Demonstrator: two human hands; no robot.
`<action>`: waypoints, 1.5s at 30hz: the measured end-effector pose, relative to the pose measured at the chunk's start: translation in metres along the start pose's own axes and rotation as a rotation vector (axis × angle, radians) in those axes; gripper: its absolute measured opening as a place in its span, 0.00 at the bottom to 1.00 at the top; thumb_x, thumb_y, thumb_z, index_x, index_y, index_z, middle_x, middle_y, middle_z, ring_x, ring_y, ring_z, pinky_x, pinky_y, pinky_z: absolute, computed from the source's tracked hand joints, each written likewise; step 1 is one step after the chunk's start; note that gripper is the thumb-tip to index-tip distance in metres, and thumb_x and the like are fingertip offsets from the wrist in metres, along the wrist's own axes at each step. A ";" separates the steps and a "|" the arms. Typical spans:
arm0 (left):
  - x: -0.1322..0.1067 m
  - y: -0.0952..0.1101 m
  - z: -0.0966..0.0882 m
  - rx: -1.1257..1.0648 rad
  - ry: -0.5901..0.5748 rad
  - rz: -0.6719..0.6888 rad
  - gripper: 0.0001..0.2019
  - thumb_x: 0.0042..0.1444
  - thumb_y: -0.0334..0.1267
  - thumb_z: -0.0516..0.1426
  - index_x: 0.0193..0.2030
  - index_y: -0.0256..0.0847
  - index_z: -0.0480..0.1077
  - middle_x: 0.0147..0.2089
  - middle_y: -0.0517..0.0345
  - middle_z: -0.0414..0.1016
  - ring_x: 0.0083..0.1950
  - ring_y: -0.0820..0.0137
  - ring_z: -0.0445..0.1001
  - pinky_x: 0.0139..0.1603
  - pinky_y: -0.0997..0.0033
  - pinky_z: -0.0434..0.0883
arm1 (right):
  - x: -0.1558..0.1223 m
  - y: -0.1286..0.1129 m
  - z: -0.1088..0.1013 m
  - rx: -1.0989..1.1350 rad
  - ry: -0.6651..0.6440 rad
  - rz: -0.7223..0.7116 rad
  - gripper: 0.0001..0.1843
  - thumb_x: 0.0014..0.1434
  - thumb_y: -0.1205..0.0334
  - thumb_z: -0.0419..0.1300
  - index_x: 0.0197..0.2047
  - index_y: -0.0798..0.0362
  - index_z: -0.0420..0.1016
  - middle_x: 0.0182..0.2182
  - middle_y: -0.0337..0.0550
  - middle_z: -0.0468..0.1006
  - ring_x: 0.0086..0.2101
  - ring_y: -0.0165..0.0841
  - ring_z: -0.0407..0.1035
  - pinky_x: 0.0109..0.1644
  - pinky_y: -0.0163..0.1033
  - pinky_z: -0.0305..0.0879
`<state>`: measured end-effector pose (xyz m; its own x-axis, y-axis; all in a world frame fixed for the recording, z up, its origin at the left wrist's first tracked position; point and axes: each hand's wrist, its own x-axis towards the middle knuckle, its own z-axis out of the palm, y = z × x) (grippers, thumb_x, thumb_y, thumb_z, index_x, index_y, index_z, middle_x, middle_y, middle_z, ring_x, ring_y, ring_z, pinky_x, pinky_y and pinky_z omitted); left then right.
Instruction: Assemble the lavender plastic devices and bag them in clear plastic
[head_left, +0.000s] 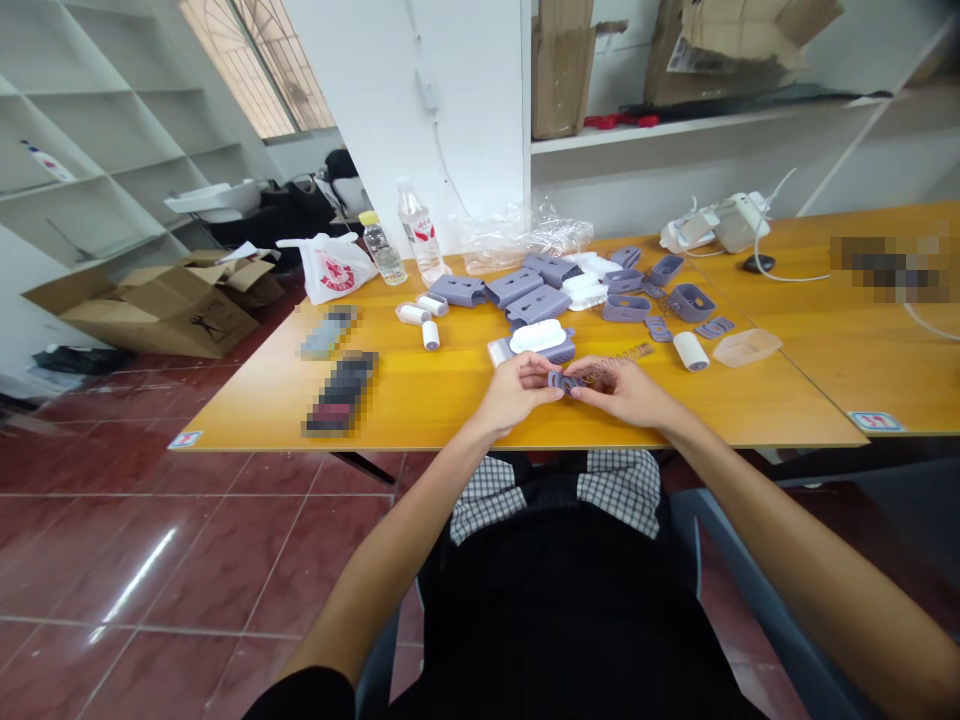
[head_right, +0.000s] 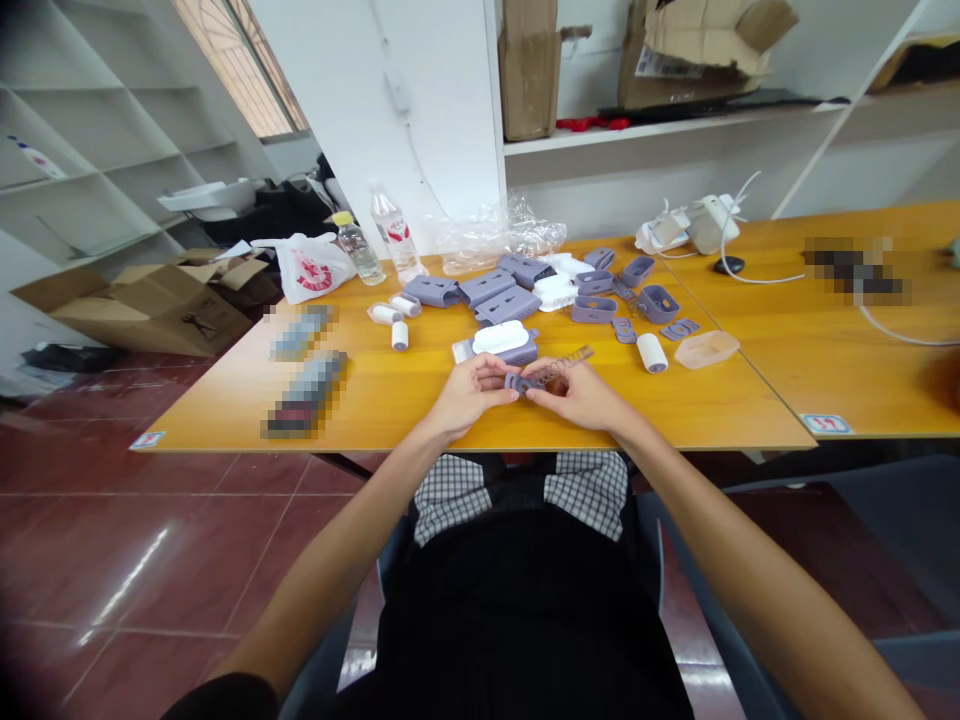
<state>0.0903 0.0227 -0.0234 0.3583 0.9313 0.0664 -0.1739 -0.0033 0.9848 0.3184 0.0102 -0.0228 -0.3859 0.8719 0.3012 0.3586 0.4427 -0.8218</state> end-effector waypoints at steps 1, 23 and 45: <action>0.000 0.000 0.000 -0.005 0.001 0.003 0.24 0.42 0.30 0.78 0.42 0.37 0.73 0.47 0.52 0.84 0.43 0.71 0.83 0.53 0.63 0.80 | -0.001 0.001 0.001 0.024 0.008 0.002 0.15 0.65 0.49 0.68 0.50 0.46 0.85 0.45 0.45 0.88 0.35 0.39 0.79 0.38 0.45 0.78; -0.005 -0.003 0.010 0.080 0.013 0.019 0.15 0.54 0.29 0.70 0.41 0.39 0.69 0.37 0.59 0.82 0.36 0.71 0.84 0.44 0.66 0.83 | -0.014 0.014 -0.004 -0.059 0.004 -0.193 0.14 0.69 0.53 0.67 0.56 0.43 0.85 0.54 0.45 0.88 0.51 0.45 0.83 0.56 0.51 0.79; -0.008 -0.006 0.010 0.179 0.034 0.088 0.20 0.53 0.29 0.71 0.38 0.42 0.61 0.35 0.61 0.82 0.32 0.71 0.85 0.36 0.73 0.80 | -0.012 0.014 0.001 0.095 0.063 0.106 0.24 0.56 0.46 0.76 0.52 0.49 0.88 0.40 0.47 0.90 0.33 0.41 0.81 0.42 0.50 0.81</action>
<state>0.0981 0.0117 -0.0282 0.3167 0.9364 0.1514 -0.0367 -0.1474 0.9884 0.3274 0.0063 -0.0384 -0.2953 0.9253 0.2377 0.3113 0.3285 -0.8917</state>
